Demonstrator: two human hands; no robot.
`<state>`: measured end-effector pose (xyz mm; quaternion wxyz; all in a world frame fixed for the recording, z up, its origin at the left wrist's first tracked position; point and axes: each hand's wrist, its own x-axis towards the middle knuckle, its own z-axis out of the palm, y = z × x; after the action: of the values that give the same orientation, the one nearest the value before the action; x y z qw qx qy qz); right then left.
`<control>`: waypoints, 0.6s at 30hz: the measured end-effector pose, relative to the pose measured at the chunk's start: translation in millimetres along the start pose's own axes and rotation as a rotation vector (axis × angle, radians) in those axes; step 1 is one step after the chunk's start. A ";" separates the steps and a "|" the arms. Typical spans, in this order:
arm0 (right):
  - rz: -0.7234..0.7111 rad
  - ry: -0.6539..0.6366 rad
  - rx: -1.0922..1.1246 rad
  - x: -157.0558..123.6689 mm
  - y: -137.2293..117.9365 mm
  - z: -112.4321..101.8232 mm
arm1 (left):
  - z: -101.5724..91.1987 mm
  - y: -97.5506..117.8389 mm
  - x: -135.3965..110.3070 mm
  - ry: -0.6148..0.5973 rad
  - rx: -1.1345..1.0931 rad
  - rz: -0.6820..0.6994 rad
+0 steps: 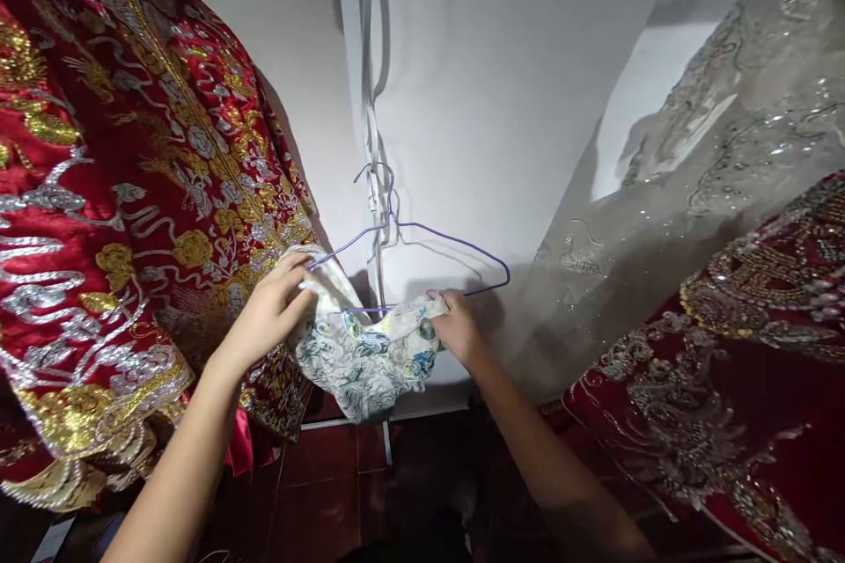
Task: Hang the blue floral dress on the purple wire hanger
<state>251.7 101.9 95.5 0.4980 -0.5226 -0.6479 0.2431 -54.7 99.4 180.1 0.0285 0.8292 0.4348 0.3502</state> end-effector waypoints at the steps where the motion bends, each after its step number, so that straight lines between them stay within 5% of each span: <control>1: -0.021 -0.026 0.031 -3.3 -3.3 1.0 | 2.8 4.0 9.9 0.026 -0.028 0.011; 4: -0.115 -0.030 0.061 -13.7 -13.6 -7.3 | 9.2 5.1 30.3 0.046 -0.075 0.021; 8: -0.129 0.404 0.076 -20.0 -19.9 -42.3 | 14.4 -6.6 37.4 0.042 -0.022 0.052; 10: -0.092 0.519 0.018 -15.2 -19.5 -66.3 | 16.7 -11.4 38.1 0.043 0.003 0.058; 12: -0.035 0.436 -0.083 -6.2 -18.5 -91.7 | 18.5 -14.6 38.9 0.052 0.017 0.062; 15: 0.083 0.100 -0.047 6.1 -15.7 -124.6 | 20.5 -19.9 40.8 0.129 0.028 0.022; 18: 0.093 -0.080 0.064 7.9 -9.7 -138.2 | 23.2 -22.4 44.3 0.159 -0.007 -0.178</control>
<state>372.1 77.5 159.9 0.4765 -0.5257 -0.6342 0.3071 -39.7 152.1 179.3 0.0278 0.7568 0.5062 0.4125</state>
